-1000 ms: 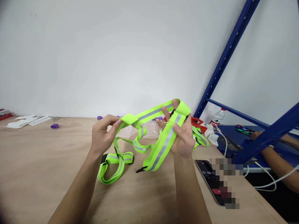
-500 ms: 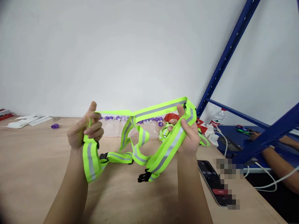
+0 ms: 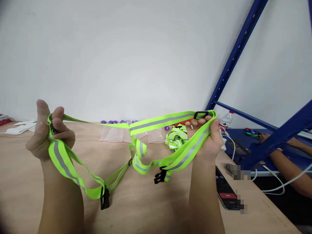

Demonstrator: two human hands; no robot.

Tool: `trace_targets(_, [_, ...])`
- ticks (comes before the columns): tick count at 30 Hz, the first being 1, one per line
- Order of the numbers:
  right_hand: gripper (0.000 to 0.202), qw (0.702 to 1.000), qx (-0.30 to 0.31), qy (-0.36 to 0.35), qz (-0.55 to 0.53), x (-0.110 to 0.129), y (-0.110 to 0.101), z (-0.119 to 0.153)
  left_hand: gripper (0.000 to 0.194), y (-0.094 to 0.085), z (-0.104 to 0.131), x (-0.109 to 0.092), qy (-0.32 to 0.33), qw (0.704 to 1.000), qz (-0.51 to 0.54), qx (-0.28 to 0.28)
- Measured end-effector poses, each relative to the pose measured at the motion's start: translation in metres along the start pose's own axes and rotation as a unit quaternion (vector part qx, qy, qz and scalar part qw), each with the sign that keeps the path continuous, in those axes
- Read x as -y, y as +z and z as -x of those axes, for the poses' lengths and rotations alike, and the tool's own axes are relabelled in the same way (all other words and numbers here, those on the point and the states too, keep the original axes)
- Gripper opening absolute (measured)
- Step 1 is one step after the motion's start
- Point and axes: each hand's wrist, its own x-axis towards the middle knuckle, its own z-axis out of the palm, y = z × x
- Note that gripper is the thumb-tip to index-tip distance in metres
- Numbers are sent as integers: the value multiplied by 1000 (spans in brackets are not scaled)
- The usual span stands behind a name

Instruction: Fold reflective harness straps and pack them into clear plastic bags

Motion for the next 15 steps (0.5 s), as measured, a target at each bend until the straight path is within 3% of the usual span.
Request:
trace_targets(3, [23,999,31,-2,29,2,1,3,44,-10,-1,-5,-23,999,17,23])
trace_targets(6, [29,993,96,31,68,8,-3,2,43,-20,-9,-11,-78,993,-68,56])
trace_targets(8, [35,979,148,78,117,15,-8,-3,43,-28,-19,-18,-124,975,-146,112])
trace_targets(10, [40,951,201,142,188,24,-15,-10,44,-36,-31,-29,-167,946,-219,171])
trace_targets(12, [38,910,242,211,262,37,-21,-18,43,-42,-42,-42,-212,916,-280,195])
trace_targets(13, [37,890,249,243,296,44,-22,-22,41,-44,-47,-48,-232,904,-301,195])
trace_targets(15, [39,855,228,285,368,60,-22,-27,33,-46,-53,-62,-185,923,-305,142])
